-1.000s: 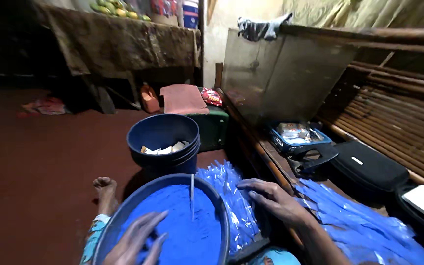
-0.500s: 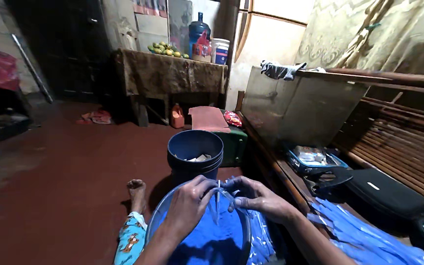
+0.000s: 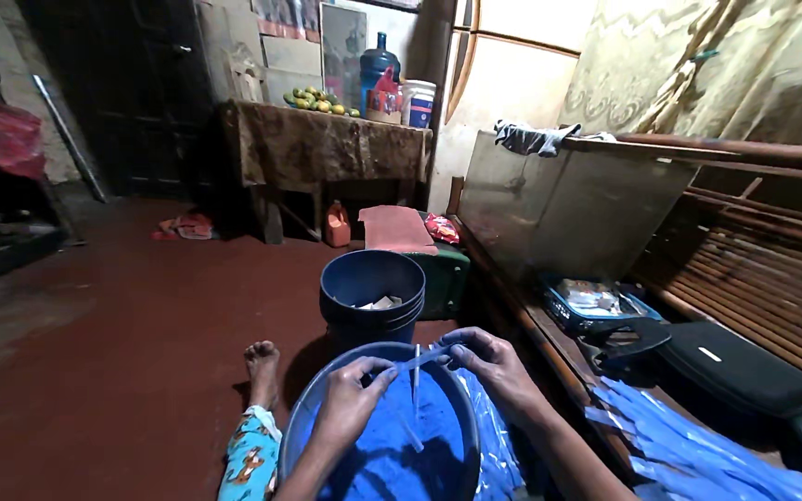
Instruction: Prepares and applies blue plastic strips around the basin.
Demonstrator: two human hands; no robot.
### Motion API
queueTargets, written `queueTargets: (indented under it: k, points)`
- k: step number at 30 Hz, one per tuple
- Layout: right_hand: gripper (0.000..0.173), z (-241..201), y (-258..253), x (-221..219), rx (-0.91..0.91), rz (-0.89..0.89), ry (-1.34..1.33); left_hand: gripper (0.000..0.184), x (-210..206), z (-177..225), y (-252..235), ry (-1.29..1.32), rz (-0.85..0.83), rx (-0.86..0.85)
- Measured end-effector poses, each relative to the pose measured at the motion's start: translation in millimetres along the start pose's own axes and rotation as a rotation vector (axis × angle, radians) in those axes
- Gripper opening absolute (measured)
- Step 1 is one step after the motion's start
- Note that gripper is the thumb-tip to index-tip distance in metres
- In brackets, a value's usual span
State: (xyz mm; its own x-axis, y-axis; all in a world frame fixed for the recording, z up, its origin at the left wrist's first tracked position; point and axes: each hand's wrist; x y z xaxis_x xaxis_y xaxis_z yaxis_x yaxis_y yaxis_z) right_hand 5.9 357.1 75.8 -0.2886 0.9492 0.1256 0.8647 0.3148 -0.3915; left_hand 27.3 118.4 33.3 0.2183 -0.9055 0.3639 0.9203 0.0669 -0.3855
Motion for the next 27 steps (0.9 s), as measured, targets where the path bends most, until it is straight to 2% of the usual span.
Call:
queueTargets:
  k: [3,8,12,16,19,23,27]
  points:
    - [0.017,-10,-7,-4,0.043,0.015,0.138,0.010,-5,-4,-1,0.119,-0.094,0.083]
    - [0.016,-30,-25,-7,0.109,0.005,0.343,0.009,-12,-11,-1,0.293,-0.149,0.095]
    - [0.017,-49,-41,-10,0.271,-0.026,0.564,0.017,-18,-20,-1,0.210,-0.161,0.041]
    - [0.016,-61,-52,-16,0.364,-0.087,0.683,0.011,-24,-25,-3,0.121,-0.167,0.017]
    - [0.019,-55,-51,-16,0.265,-0.120,0.685,0.009,-26,-25,-7,0.129,-0.154,0.034]
    - [0.029,-26,-38,-8,-0.019,-0.148,0.600,0.012,-20,-21,-13,0.125,-0.144,0.025]
    - [0.045,12,-22,-4,-0.175,-0.307,0.502,0.011,-12,-14,-20,0.115,-0.142,-0.027]
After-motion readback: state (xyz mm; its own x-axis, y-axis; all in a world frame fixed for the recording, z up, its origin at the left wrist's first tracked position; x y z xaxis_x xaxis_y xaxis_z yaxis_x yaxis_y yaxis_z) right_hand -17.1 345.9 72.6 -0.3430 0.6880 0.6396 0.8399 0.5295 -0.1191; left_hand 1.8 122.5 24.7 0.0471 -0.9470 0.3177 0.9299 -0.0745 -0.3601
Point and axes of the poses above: each hand's wrist, its own y-axis away from the middle knuckle, its own x-axis out of the back of the hand, z = x × y, and after that the axes turned 1 degree about z, right-handed
